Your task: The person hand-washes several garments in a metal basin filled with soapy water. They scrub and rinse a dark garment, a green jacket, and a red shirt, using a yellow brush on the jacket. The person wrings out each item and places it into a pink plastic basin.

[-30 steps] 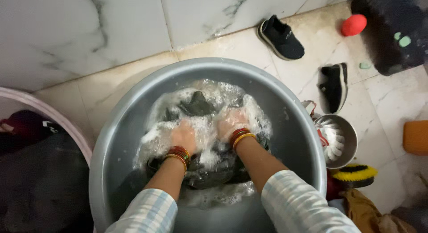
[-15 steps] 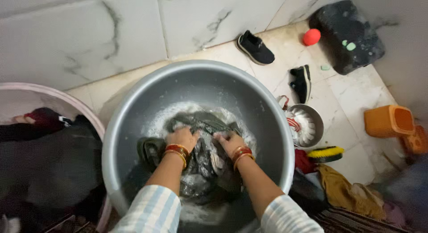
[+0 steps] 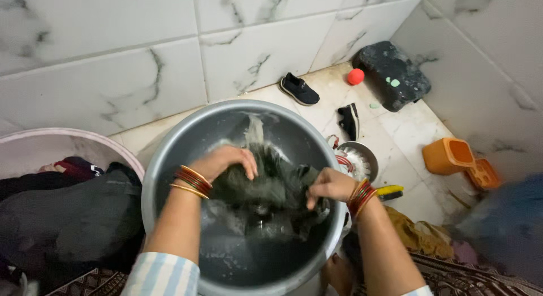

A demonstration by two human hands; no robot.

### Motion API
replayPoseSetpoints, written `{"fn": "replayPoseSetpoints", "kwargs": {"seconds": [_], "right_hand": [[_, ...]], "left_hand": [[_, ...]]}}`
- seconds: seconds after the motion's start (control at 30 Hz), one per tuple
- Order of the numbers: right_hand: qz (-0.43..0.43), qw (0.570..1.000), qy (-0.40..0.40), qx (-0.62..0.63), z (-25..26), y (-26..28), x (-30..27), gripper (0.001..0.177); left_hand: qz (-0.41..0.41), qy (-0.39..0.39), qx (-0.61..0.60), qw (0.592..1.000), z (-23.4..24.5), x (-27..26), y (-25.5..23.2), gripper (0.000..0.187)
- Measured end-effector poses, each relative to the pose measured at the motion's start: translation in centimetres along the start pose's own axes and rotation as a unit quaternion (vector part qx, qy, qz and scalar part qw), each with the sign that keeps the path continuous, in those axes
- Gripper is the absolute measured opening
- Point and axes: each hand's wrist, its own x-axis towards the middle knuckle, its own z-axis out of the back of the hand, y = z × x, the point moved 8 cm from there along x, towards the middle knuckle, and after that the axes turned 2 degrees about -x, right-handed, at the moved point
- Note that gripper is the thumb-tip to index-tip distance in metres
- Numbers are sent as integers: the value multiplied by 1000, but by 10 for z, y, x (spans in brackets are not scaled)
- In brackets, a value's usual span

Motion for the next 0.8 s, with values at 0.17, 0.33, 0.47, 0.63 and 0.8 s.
{"fn": "replayPoseSetpoints", "kwargs": {"seconds": [0.17,0.33,0.47,0.63,0.8], "right_hand": [[-108,961,-198,-157,7,11,-6,40],[-290,925,-195,-149,-74,8,26,104],[-304,898,-64,-313,-134,19,50,69],[-262,884,5,-388,-143,16,87,64],[-246,885,-10,-395,-130,4,137,62]], "left_hand": [[381,-162,364,834,43,-23,31,41],[365,-278,449,767,7,-14,89,63],[491,-206,558,637,-39,-52,150,57],[449,-203,627,603,-19,-58,172,58],[476,-174,564,652,25,-42,205,43]]}}
